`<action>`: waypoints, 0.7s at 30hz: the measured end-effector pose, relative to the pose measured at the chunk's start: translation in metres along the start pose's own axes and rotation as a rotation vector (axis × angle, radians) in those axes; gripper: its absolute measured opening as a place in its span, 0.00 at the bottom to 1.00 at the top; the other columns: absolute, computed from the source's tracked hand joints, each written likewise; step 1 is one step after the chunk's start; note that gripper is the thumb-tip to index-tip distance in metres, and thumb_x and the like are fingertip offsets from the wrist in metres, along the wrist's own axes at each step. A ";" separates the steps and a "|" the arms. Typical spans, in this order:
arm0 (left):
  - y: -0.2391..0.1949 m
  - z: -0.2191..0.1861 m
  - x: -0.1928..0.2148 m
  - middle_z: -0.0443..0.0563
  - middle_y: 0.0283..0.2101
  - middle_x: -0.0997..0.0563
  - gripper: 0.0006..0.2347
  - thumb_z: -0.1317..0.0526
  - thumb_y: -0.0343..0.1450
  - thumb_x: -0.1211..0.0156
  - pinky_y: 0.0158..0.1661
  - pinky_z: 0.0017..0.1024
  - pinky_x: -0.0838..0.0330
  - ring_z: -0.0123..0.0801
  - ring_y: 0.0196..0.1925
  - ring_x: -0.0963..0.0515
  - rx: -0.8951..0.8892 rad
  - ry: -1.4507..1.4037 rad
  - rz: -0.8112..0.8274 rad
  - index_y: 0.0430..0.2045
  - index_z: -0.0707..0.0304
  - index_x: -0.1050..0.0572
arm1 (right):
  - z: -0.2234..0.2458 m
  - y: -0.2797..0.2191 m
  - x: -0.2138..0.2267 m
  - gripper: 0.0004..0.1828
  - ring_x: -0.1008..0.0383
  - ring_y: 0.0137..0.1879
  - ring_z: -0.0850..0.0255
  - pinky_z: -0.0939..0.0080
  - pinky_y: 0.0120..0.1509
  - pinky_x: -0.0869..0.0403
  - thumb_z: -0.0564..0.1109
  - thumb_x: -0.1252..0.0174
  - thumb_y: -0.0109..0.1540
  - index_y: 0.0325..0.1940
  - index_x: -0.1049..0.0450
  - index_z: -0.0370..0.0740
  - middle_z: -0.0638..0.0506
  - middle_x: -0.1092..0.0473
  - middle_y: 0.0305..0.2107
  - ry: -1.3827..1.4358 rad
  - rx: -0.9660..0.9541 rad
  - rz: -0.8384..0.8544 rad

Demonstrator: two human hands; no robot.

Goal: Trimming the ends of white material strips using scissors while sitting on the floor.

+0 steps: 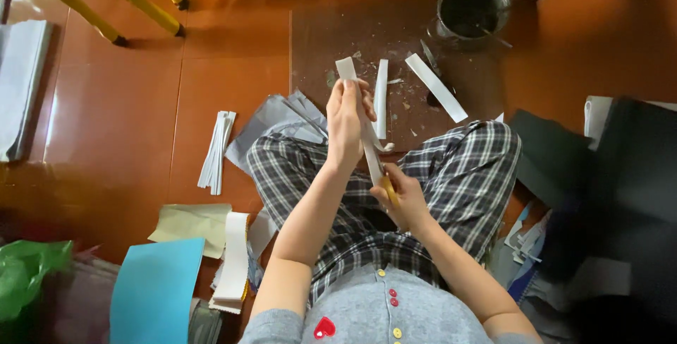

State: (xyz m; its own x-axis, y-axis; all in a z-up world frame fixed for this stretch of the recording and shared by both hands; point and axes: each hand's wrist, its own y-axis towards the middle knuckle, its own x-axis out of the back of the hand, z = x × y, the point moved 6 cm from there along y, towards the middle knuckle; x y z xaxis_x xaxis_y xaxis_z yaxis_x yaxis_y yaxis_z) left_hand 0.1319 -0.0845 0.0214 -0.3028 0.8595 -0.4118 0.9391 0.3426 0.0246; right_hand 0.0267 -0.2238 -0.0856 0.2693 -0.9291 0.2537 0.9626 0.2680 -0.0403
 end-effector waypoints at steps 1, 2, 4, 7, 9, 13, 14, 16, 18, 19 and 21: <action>0.003 0.002 0.001 0.47 0.20 0.33 0.12 0.58 0.79 0.60 0.19 0.20 0.32 0.26 0.16 0.28 0.000 -0.047 -0.006 0.32 0.65 0.31 | 0.009 0.003 0.001 0.28 0.26 0.32 0.47 0.49 0.38 0.29 0.64 0.36 0.55 0.52 0.30 0.48 0.39 0.28 0.26 0.005 0.006 0.028; -0.003 0.004 -0.001 0.47 0.20 0.33 0.12 0.58 0.79 0.60 0.19 0.20 0.32 0.26 0.16 0.28 0.000 -0.045 -0.008 0.32 0.65 0.31 | 0.028 0.006 0.003 0.28 0.26 0.32 0.47 0.49 0.38 0.29 0.64 0.36 0.55 0.52 0.30 0.48 0.39 0.28 0.26 0.007 0.007 0.030; -0.013 0.009 -0.007 0.48 0.21 0.33 0.12 0.60 0.79 0.61 0.19 0.22 0.32 0.28 0.16 0.28 0.032 -0.046 -0.010 0.31 0.66 0.31 | 0.069 0.012 0.004 0.30 0.28 0.45 0.29 0.36 0.42 0.31 0.62 0.49 0.62 0.62 0.38 0.44 0.31 0.27 0.39 0.028 0.032 0.047; -0.007 0.014 -0.001 0.50 0.21 0.32 0.13 0.59 0.79 0.61 0.18 0.25 0.31 0.30 0.16 0.28 0.056 -0.068 -0.021 0.32 0.68 0.30 | 0.039 0.007 0.002 0.20 0.25 0.24 0.53 0.55 0.32 0.29 0.60 0.39 0.57 0.48 0.27 0.51 0.46 0.30 0.18 0.047 -0.065 -0.014; -0.001 0.011 0.004 0.51 0.21 0.32 0.13 0.59 0.78 0.60 0.18 0.24 0.32 0.30 0.15 0.28 0.032 -0.067 -0.048 0.31 0.68 0.30 | 0.024 0.004 -0.002 0.19 0.26 0.24 0.52 0.56 0.32 0.30 0.58 0.37 0.56 0.47 0.27 0.52 0.46 0.30 0.17 0.016 -0.064 -0.005; 0.001 0.009 0.006 0.49 0.18 0.33 0.12 0.58 0.78 0.59 0.17 0.22 0.34 0.28 0.13 0.30 0.056 -0.121 -0.076 0.29 0.65 0.30 | 0.018 0.011 -0.005 0.22 0.27 0.29 0.52 0.53 0.38 0.29 0.62 0.39 0.57 0.51 0.30 0.54 0.46 0.30 0.21 0.017 -0.054 0.048; -0.001 0.016 0.009 0.49 0.18 0.33 0.12 0.58 0.78 0.59 0.17 0.22 0.34 0.28 0.13 0.30 0.053 -0.116 -0.082 0.29 0.65 0.30 | 0.027 0.014 -0.005 0.22 0.27 0.29 0.52 0.53 0.38 0.29 0.62 0.39 0.57 0.51 0.30 0.54 0.46 0.30 0.21 0.021 -0.052 0.054; -0.003 0.032 0.010 0.51 0.19 0.34 0.12 0.59 0.78 0.58 0.17 0.24 0.33 0.31 0.14 0.29 0.060 -0.121 -0.062 0.30 0.67 0.30 | 0.044 0.020 -0.003 0.25 0.28 0.30 0.41 0.43 0.38 0.33 0.64 0.44 0.59 0.54 0.33 0.51 0.38 0.31 0.22 -0.036 -0.055 0.067; -0.002 0.032 0.013 0.52 0.18 0.34 0.12 0.59 0.78 0.58 0.17 0.25 0.32 0.32 0.14 0.29 0.060 -0.128 -0.061 0.30 0.68 0.30 | 0.012 0.023 -0.008 0.21 0.29 0.27 0.44 0.47 0.34 0.33 0.63 0.42 0.59 0.48 0.31 0.51 0.40 0.33 0.20 -0.043 -0.024 0.032; -0.003 0.032 0.014 0.53 0.18 0.34 0.12 0.60 0.78 0.58 0.18 0.26 0.31 0.34 0.15 0.28 0.066 -0.137 -0.059 0.29 0.68 0.30 | -0.004 0.024 -0.008 0.17 0.30 0.23 0.47 0.50 0.31 0.33 0.61 0.40 0.59 0.43 0.29 0.51 0.42 0.34 0.17 -0.053 0.000 -0.007; -0.009 0.003 0.006 0.57 0.21 0.31 0.13 0.59 0.78 0.57 0.23 0.30 0.28 0.37 0.19 0.25 0.057 -0.090 0.006 0.31 0.69 0.28 | 0.022 0.020 -0.005 0.16 0.30 0.19 0.53 0.57 0.25 0.33 0.60 0.39 0.58 0.43 0.28 0.51 0.46 0.33 0.15 0.012 0.011 -0.013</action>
State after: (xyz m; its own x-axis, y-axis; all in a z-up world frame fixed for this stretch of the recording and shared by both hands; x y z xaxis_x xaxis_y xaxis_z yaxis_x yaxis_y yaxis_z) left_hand 0.1222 -0.0833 0.0156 -0.2842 0.8230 -0.4919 0.9492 0.3139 -0.0233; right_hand 0.0440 -0.2078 -0.0666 0.2576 -0.9355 0.2420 0.9655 0.2590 -0.0266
